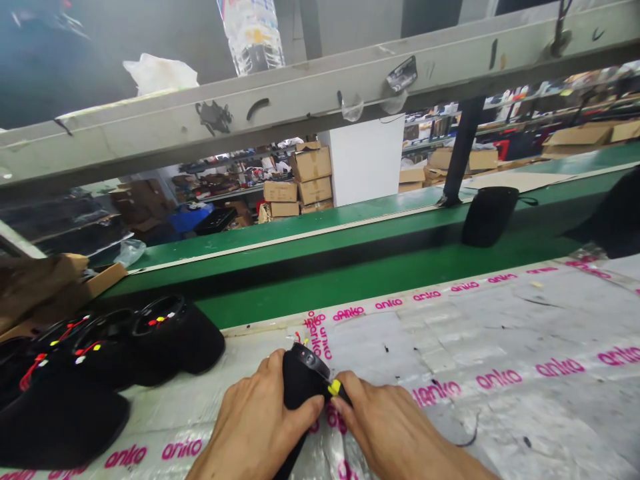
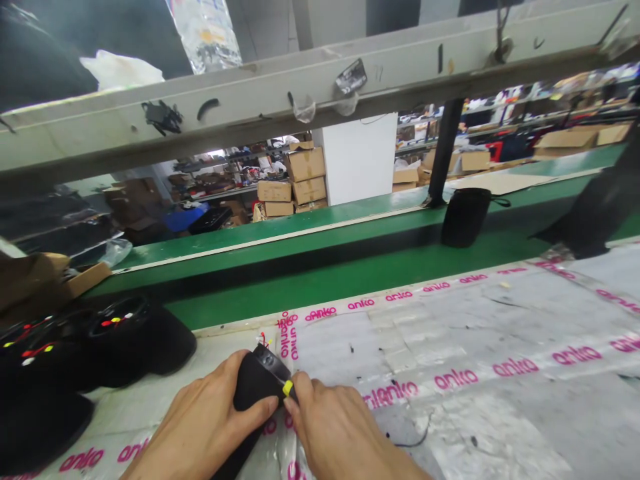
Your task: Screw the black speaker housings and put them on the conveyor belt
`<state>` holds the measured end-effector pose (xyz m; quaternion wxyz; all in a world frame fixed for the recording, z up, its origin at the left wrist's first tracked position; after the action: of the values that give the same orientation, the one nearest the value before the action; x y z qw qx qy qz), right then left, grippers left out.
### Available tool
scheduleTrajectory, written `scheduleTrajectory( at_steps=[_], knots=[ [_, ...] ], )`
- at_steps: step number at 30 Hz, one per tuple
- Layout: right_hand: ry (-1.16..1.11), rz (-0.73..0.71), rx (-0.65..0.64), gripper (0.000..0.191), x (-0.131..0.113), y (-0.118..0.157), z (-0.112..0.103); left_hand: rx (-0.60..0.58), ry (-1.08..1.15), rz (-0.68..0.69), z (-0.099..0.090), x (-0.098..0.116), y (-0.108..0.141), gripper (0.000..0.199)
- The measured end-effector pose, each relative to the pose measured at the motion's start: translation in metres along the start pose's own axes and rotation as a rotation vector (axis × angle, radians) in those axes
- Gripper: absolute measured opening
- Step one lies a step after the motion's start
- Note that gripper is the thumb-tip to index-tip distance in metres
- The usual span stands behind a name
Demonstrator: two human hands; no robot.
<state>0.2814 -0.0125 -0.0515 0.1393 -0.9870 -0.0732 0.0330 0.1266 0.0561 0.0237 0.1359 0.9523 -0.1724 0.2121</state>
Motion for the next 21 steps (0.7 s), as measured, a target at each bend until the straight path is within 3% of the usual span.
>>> scheduleTrajectory(
  at_steps=[4, 9, 13, 18, 21],
  knots=[
    [0.069, -0.006, 0.042, 0.008, -0.003, 0.001, 0.006, -0.006, -0.009, 0.018, -0.001, 0.000, -0.001, 0.033],
    [0.170, -0.003, -0.064, 0.007, -0.010, -0.006, 0.008, -0.011, 0.005, 0.000, -0.003, 0.002, -0.004, 0.029],
    [0.289, -0.019, -0.147, 0.005, -0.010, -0.015, -0.005, -0.044, -0.060, -0.050, -0.003, 0.008, -0.007, 0.034],
    [0.281, -0.238, -0.259, 0.016, -0.010, -0.025, -0.028, -0.065, -0.152, -0.077, 0.000, 0.012, -0.006, 0.051],
    [0.191, -0.175, -0.218, 0.011, -0.011, -0.025, -0.027, -0.042, -0.143, -0.040, -0.001, 0.009, -0.005, 0.049]
  ],
)
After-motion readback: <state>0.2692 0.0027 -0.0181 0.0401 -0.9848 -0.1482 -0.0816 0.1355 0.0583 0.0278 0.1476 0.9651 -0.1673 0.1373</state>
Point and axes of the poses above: each hand's wrist, its own y-axis away from the middle knuckle, its own z-axis out of the palm, x = y × z, the point moved 3 cm from there along -y, towards the middle knuckle, and after that the axes turned 14 degrees about y, right-handed, at the moved point
